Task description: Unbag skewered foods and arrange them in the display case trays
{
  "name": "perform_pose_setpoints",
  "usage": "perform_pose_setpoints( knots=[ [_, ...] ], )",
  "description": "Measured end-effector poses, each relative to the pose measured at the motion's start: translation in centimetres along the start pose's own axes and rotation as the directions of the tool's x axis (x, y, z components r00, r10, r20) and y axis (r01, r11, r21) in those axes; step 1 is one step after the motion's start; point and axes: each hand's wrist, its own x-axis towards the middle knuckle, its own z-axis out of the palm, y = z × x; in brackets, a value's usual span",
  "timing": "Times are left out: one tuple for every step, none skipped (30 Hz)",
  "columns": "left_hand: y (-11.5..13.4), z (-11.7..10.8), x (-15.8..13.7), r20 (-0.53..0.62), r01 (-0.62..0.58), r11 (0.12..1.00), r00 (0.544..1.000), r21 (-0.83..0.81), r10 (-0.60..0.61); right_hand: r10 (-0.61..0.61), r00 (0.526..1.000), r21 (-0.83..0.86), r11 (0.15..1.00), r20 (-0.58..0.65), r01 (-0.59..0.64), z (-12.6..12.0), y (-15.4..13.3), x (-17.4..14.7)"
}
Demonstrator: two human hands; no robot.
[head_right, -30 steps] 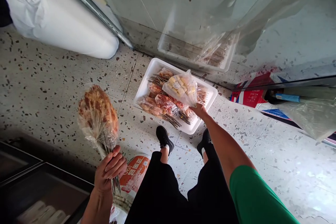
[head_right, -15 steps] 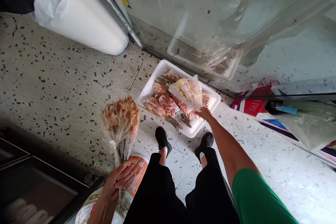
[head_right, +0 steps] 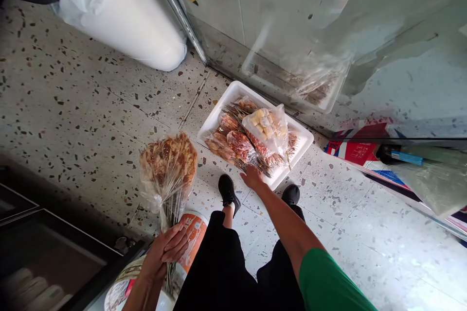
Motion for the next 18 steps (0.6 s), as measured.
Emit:
perform_pose_setpoints(
  knots=[
    [0.0, -0.2, -0.1, -0.003, -0.016, 1.0, 1.0, 0.006, 0.016, 0.043, 0.999, -0.004, 0.999, 0.007, -0.043, 0.9, -0.6, 0.7],
    [0.0, -0.3, -0.2, -0.011, -0.024, 1.0, 1.0, 0.016, 0.024, 0.091, 0.996, -0.008, 0.996, 0.01, -0.091, 1.6, -1.0, 1.4],
    [0.0, -0.4, -0.3, -0.018, -0.021, 0.999, 1.0, 0.025, 0.021, 0.142, 0.99, -0.012, 0.99, 0.008, -0.141, 2.1, -1.3, 2.1],
    [0.0, -0.5, -0.5, -0.026, -0.01, 0.999, 1.0, 0.032, 0.011, 0.189, 0.982, -0.016, 0.982, 0.007, -0.188, 2.3, -1.3, 2.7],
    [0.1, -0.5, -0.7, -0.034, 0.0, 0.999, 0.999, 0.038, 0.001, 0.226, 0.974, -0.02, 0.974, 0.012, -0.226, 2.4, -1.3, 3.3],
    [0.1, -0.5, -0.9, -0.039, 0.003, 0.999, 0.999, 0.041, -0.001, 0.248, 0.969, -0.026, 0.969, 0.023, -0.247, 2.4, -1.3, 3.9],
    [0.2, -0.4, -1.1, -0.042, 0.002, 0.999, 0.999, 0.042, 0.0, 0.259, 0.965, -0.034, 0.966, 0.038, -0.258, 2.4, -1.2, 4.3],
    [0.2, -0.4, -1.3, -0.04, -0.001, 0.999, 0.999, 0.04, 0.003, 0.263, 0.963, -0.042, 0.964, 0.055, -0.261, 2.4, -1.1, 4.7],
    [0.3, -0.3, -1.5, -0.037, -0.004, 0.999, 0.999, 0.037, 0.005, 0.264, 0.962, -0.05, 0.964, 0.072, -0.261, 2.3, -1.0, 5.0],
    [0.3, -0.3, -1.7, -0.035, -0.004, 0.999, 0.999, 0.034, 0.005, 0.266, 0.96, -0.059, 0.963, 0.087, -0.262, 2.4, -1.0, 5.2],
    [0.4, -0.3, -1.8, -0.029, -0.002, 1.0, 1.0, 0.029, 0.003, 0.267, 0.959, -0.067, 0.963, 0.097, -0.261, 2.4, -1.0, 5.3],
    [0.4, -0.4, -1.9, -0.023, 0.0, 1.0, 1.0, 0.024, 0.001, 0.268, 0.958, -0.074, 0.962, 0.099, -0.262, 2.5, -1.0, 5.4],
    [0.4, -0.5, -1.9, -0.019, 0.001, 1.0, 1.0, 0.02, -0.001, 0.267, 0.959, -0.079, 0.962, 0.093, -0.26, 2.7, -1.0, 5.4],
    [0.4, -0.6, -1.9, -0.015, 0.003, 1.0, 1.0, 0.021, -0.002, 0.26, 0.962, -0.085, 0.964, 0.08, -0.254, 2.9, -1.0, 5.4],
    [0.4, -0.8, -1.9, -0.01, 0.006, 1.0, 1.0, 0.024, -0.006, 0.249, 0.966, -0.092, 0.966, 0.066, -0.243, 3.1, -1.1, 5.4],
    [0.3, -0.9, -1.9, -0.006, 0.012, 0.999, 1.0, 0.031, -0.011, 0.236, 0.97, -0.098, 0.968, 0.055, -0.23, 3.2, -1.0, 5.4],
    [0.3, -1.1, -1.8, -0.002, 0.016, 0.999, 1.0, 0.037, -0.016, 0.228, 0.972, -0.104, 0.969, 0.051, -0.222, 3.3, -1.0, 5.4],
    [0.3, -1.3, -1.8, -0.003, 0.021, 0.999, 1.0, 0.04, -0.021, 0.224, 0.973, -0.108, 0.97, 0.055, -0.217, 3.4, -0.9, 5.5]
  ],
)
